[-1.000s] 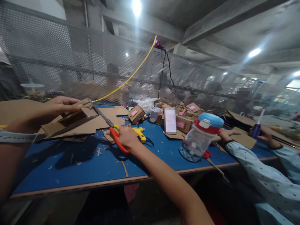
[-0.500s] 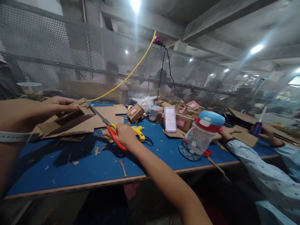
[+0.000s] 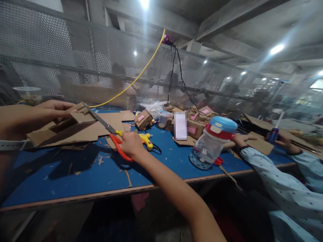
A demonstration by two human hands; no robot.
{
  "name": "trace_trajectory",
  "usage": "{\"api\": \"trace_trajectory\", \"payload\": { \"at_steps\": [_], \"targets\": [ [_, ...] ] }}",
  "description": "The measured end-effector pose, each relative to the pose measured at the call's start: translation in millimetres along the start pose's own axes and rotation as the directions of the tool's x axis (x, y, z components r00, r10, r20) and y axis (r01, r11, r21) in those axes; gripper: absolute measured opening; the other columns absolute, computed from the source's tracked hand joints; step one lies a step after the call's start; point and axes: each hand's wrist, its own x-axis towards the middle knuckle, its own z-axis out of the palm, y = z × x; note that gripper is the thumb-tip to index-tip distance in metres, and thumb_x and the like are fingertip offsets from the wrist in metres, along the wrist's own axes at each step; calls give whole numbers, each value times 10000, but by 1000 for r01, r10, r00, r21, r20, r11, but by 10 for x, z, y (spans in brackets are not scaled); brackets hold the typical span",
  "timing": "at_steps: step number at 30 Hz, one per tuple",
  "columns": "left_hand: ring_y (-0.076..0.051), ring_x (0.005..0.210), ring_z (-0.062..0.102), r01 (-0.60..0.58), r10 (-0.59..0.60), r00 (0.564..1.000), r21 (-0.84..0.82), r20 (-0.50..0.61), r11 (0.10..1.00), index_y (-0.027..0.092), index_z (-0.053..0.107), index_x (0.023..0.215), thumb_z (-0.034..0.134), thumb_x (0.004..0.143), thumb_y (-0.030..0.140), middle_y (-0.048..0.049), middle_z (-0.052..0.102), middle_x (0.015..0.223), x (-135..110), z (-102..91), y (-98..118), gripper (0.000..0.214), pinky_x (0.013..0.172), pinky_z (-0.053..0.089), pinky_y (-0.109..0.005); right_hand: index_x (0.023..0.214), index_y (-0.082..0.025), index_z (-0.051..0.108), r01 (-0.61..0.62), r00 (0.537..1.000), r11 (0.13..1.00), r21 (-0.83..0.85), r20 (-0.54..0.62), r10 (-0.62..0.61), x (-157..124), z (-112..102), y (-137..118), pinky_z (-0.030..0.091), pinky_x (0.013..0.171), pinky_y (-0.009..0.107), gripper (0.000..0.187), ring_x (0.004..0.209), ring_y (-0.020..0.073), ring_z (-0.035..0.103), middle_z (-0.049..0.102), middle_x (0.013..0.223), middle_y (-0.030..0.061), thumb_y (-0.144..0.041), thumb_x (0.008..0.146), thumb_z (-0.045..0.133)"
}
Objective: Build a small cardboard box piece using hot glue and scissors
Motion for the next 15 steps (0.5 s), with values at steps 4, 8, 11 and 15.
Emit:
{"api": "trace_trajectory", "payload": {
  "at_steps": [4,8,11,15],
  "targets": [
    [-142,673,513,-65,64,998,66,11,996,186,736,927,814,603,706,22,640,707,-5,11,24,618,585,352,-217,1051,-98,723,29,999,999,29,-32,-29,30,34,39,443,753,304,375,960,274,700,743,1038,185,-411,1013,519],
    [-119,589,442,-91,90,996,137,10,986,192,708,865,783,607,745,32,561,621,-2,-10,108,615,525,304,-225,1064,-129,649,92,988,966,242,-141,-59,109,167,112,459,775,296,346,957,235,665,695,1054,131,-460,965,620],
    [-113,562,434,-121,118,993,177,29,977,203,699,859,769,624,741,33,536,597,25,-45,247,591,518,323,-232,1073,-166,579,187,969,892,412,-226,-99,164,267,168,470,820,303,376,977,205,618,638,1081,83,-500,921,664],
    [-117,555,451,-169,159,986,273,59,947,193,693,886,749,591,772,23,531,601,86,-29,568,653,486,297,-235,1038,-173,517,203,964,843,498,-253,-82,183,306,199,474,834,324,417,938,188,562,569,1060,67,-558,917,622]
  ]
}}
